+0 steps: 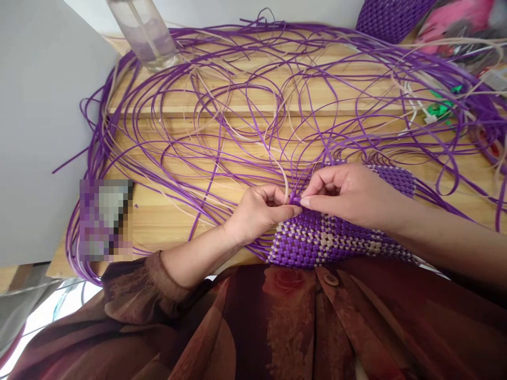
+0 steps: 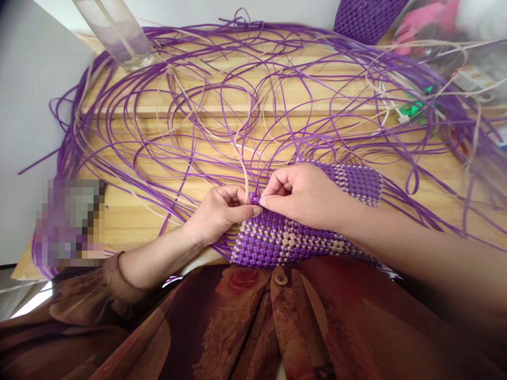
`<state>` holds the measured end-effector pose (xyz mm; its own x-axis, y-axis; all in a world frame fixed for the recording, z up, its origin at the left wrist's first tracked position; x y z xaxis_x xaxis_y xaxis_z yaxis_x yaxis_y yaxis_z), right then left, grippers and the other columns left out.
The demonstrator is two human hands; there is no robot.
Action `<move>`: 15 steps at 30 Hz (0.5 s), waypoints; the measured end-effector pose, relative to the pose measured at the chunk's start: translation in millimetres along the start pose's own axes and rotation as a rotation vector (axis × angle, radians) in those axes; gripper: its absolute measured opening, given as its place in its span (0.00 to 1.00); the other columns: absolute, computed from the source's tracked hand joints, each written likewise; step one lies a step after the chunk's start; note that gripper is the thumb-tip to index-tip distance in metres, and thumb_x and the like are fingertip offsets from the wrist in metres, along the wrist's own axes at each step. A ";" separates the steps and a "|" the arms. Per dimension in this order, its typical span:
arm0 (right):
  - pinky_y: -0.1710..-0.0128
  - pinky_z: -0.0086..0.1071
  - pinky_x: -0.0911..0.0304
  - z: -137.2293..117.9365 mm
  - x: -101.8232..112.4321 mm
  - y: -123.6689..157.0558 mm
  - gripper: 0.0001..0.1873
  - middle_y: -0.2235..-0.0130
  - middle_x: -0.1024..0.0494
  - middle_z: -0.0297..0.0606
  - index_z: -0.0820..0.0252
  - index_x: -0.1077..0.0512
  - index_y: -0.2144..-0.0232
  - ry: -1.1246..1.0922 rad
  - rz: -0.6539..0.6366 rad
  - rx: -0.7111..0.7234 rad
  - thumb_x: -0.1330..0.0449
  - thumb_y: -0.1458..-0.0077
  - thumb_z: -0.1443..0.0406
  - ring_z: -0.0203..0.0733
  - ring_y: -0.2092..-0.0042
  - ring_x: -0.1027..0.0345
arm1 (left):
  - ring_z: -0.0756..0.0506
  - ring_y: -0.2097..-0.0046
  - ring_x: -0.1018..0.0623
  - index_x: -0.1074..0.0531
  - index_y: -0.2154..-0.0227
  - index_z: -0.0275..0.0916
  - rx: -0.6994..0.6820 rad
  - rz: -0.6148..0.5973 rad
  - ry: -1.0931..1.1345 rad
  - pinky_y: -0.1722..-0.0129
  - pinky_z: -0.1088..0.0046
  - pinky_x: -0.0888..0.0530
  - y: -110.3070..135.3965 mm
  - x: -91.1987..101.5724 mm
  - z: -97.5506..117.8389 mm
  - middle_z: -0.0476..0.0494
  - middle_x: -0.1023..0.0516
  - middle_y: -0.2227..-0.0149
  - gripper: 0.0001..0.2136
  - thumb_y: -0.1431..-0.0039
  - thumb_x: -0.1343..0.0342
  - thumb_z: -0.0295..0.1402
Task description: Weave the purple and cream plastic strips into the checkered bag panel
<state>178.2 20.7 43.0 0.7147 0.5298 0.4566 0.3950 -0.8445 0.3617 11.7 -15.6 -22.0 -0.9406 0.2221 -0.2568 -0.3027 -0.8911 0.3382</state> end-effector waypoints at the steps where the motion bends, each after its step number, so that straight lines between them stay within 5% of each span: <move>1: 0.78 0.29 0.42 -1.5 -0.6 -0.6 0.05 0.76 0.24 0.33 0.58 0.26 0.77 0.004 0.000 -0.002 0.34 0.55 0.64 0.34 0.76 0.36 | 0.55 0.77 0.33 0.31 0.77 0.36 -0.011 0.006 -0.016 0.75 0.77 0.39 -0.1 0.5 0.3 0.54 0.29 0.78 0.16 0.58 0.28 0.36; 5: 0.81 0.28 0.48 -7.7 -2.5 -2.8 0.04 0.81 0.28 0.30 0.58 0.28 0.78 0.008 0.009 -0.030 0.35 0.56 0.67 0.30 0.80 0.41 | 0.55 0.76 0.34 0.32 0.77 0.36 -0.046 0.015 -0.071 0.75 0.77 0.40 0.3 0.8 2.1 0.54 0.30 0.78 0.16 0.57 0.28 0.36; 15: 0.81 0.28 0.45 0.1 -4.0 -7.8 0.06 0.82 0.30 0.29 0.57 0.29 0.77 -0.011 0.013 -0.057 0.35 0.55 0.70 0.31 0.81 0.39 | 0.55 0.76 0.36 0.32 0.78 0.36 -0.090 0.031 -0.107 0.75 0.77 0.40 0.4 1.5 2.2 0.54 0.32 0.79 0.17 0.57 0.28 0.37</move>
<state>172.3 25.2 38.3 0.7261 0.5179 0.4523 0.3526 -0.8452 0.4016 9.8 -14.7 -20.2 -0.9616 0.2311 -0.1477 -0.2633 -0.9289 0.2606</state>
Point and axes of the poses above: each hand's wrist, its own y-axis away from the middle knuckle, its own x-axis out of the back of the hand, z = x × y, the point moved 3 cm from there along -y, towards the middle knuckle
